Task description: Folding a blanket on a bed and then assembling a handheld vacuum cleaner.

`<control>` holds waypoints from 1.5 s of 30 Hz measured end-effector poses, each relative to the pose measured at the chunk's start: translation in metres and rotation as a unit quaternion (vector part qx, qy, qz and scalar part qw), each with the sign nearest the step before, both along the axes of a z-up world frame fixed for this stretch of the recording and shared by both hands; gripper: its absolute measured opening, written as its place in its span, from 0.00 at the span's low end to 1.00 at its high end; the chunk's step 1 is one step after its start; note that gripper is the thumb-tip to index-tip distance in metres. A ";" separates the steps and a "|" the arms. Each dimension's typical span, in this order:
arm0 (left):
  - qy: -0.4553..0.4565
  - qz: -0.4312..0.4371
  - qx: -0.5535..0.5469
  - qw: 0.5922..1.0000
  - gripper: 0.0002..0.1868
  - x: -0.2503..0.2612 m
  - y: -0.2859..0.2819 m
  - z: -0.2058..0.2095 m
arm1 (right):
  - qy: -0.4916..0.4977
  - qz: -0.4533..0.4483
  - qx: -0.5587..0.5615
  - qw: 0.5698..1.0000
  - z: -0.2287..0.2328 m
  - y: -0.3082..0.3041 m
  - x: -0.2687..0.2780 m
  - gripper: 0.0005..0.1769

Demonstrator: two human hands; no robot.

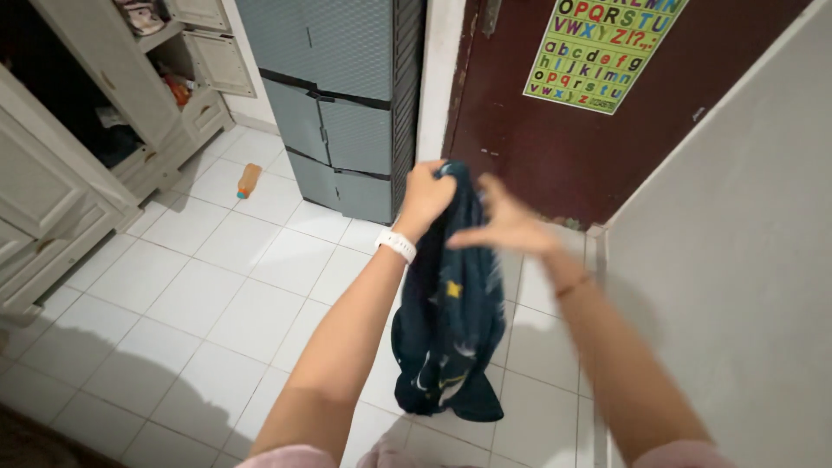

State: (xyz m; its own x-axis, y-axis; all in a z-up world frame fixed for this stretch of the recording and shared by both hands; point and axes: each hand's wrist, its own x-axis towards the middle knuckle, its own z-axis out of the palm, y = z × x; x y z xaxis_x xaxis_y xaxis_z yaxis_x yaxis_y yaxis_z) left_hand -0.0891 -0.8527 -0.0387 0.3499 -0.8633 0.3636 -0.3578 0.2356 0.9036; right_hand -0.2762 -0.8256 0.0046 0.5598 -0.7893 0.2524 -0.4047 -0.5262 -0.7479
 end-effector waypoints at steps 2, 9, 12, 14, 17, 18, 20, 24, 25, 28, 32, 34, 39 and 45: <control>-0.041 -0.003 -0.011 0.999 0.12 -0.014 0.023 0.038 | 0.022 -0.116 0.009 0.993 -0.024 0.028 0.024 0.57; -0.137 0.135 0.066 0.979 0.09 0.031 0.047 0.096 | 0.219 -0.352 -0.009 0.910 -0.083 -0.013 -0.035 0.12; -0.100 0.226 -0.014 0.969 0.08 0.080 0.026 0.071 | 0.283 -0.411 -0.221 0.838 -0.100 -0.046 -0.073 0.10; -0.086 0.259 -0.035 0.961 0.10 0.122 0.034 0.072 | 0.255 -0.424 -0.281 0.822 -0.147 -0.084 -0.129 0.06; -0.082 0.316 -0.089 0.941 0.13 0.194 0.037 0.071 | 0.263 -0.458 -0.370 0.765 -0.175 -0.122 -0.200 0.04; -0.089 0.339 -0.120 0.929 0.12 0.219 0.037 0.070 | 0.302 -0.477 -0.398 0.723 -0.177 -0.131 -0.222 0.04; -0.094 0.344 -0.137 0.924 0.09 0.219 0.062 0.092 | 0.277 -0.500 -0.314 0.758 -0.114 -0.112 -0.219 0.05; -0.198 0.303 -0.198 0.911 0.07 0.227 0.093 0.073 | 0.185 -0.580 -0.200 0.768 -0.052 -0.104 -0.240 0.12; -0.199 0.307 -0.196 0.910 0.07 0.237 0.093 0.038 | 0.186 -0.576 -0.199 0.771 -0.059 -0.119 -0.253 0.12; -0.347 0.316 -0.115 0.876 0.12 0.262 0.089 -0.071 | -0.140 -0.578 -0.101 0.798 -0.078 -0.158 -0.271 0.11; -0.108 0.221 0.080 0.966 0.15 0.211 0.086 -0.134 | -0.414 -0.332 0.030 0.847 -0.082 -0.152 -0.195 0.11; -0.093 0.165 0.064 0.980 0.16 0.150 0.089 -0.108 | -0.323 -0.238 0.044 0.915 -0.043 -0.095 -0.113 0.14; -0.196 -0.010 -0.064 0.978 0.09 0.037 0.093 -0.003 | -0.072 0.121 0.125 0.982 -0.058 -0.009 0.033 0.41; -0.138 -0.133 -0.076 0.979 0.11 0.052 0.107 -0.009 | -0.168 -0.003 0.101 0.981 -0.041 -0.006 0.030 0.20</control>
State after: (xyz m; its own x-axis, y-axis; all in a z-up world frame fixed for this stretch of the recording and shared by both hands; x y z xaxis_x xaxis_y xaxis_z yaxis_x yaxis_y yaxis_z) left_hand -0.0374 -0.7455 -0.0479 -0.0091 -0.8394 0.5434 -0.4922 0.4768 0.7283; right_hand -0.2459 -0.8318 -0.0360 0.4660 -0.8457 0.2600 -0.1199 -0.3516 -0.9285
